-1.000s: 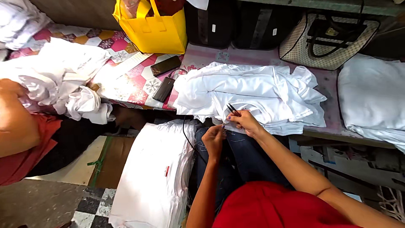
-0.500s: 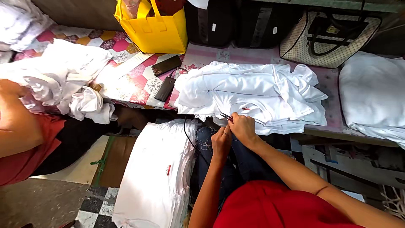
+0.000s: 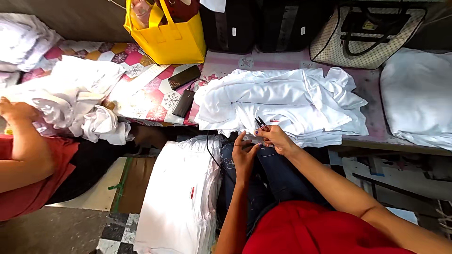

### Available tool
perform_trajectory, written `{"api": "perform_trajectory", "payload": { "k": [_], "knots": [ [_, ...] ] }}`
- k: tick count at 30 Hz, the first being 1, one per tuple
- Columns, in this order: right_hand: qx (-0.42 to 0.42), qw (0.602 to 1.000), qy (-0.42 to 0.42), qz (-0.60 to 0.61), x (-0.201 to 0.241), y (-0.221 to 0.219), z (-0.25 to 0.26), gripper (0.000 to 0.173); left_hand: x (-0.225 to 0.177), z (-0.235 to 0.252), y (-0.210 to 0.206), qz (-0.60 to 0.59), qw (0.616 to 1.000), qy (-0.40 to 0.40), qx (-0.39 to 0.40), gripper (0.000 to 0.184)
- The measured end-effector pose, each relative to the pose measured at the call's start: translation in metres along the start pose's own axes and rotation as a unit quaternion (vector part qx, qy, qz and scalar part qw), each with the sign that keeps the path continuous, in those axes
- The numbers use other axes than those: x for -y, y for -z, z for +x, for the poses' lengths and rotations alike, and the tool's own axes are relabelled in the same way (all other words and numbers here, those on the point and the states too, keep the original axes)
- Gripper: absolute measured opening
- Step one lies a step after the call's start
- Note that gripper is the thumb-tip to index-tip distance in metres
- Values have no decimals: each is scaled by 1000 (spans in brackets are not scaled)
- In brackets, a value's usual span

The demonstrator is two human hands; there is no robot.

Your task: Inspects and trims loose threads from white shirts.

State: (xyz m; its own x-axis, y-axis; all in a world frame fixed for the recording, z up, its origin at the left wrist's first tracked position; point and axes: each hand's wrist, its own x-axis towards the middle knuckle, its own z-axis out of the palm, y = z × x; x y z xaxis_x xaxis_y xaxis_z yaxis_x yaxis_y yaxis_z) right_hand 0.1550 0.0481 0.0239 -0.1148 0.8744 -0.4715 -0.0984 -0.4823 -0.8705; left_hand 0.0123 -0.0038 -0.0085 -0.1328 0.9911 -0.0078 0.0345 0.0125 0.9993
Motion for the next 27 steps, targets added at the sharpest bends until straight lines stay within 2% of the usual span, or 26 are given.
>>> {"api": "perform_trajectory", "payload": {
  "k": [3,7,11,15,16,21,27],
  "knots": [
    [11,999,20,-29,0,-2,-1,14,10,6,-16,41,994,-84,-60,37],
    [50,998,11,-39,3,4,1,10,21,8,-23,74,986,-114,-95,12],
    [74,995,-5,-66,5,11,4,10,26,6,-14,87,986,-127,-70,10],
    [147,985,-49,-69,24,25,-9,44,16,3,1,31,995,-75,-49,10],
    [165,981,-62,-79,30,30,-13,46,15,3,3,20,996,-73,-48,10],
    [188,958,-101,-190,38,31,-20,45,13,0,4,10,995,-92,-47,9],
    [163,952,-76,-249,34,14,-8,42,16,0,4,32,992,-112,-45,8]
  ]
}}
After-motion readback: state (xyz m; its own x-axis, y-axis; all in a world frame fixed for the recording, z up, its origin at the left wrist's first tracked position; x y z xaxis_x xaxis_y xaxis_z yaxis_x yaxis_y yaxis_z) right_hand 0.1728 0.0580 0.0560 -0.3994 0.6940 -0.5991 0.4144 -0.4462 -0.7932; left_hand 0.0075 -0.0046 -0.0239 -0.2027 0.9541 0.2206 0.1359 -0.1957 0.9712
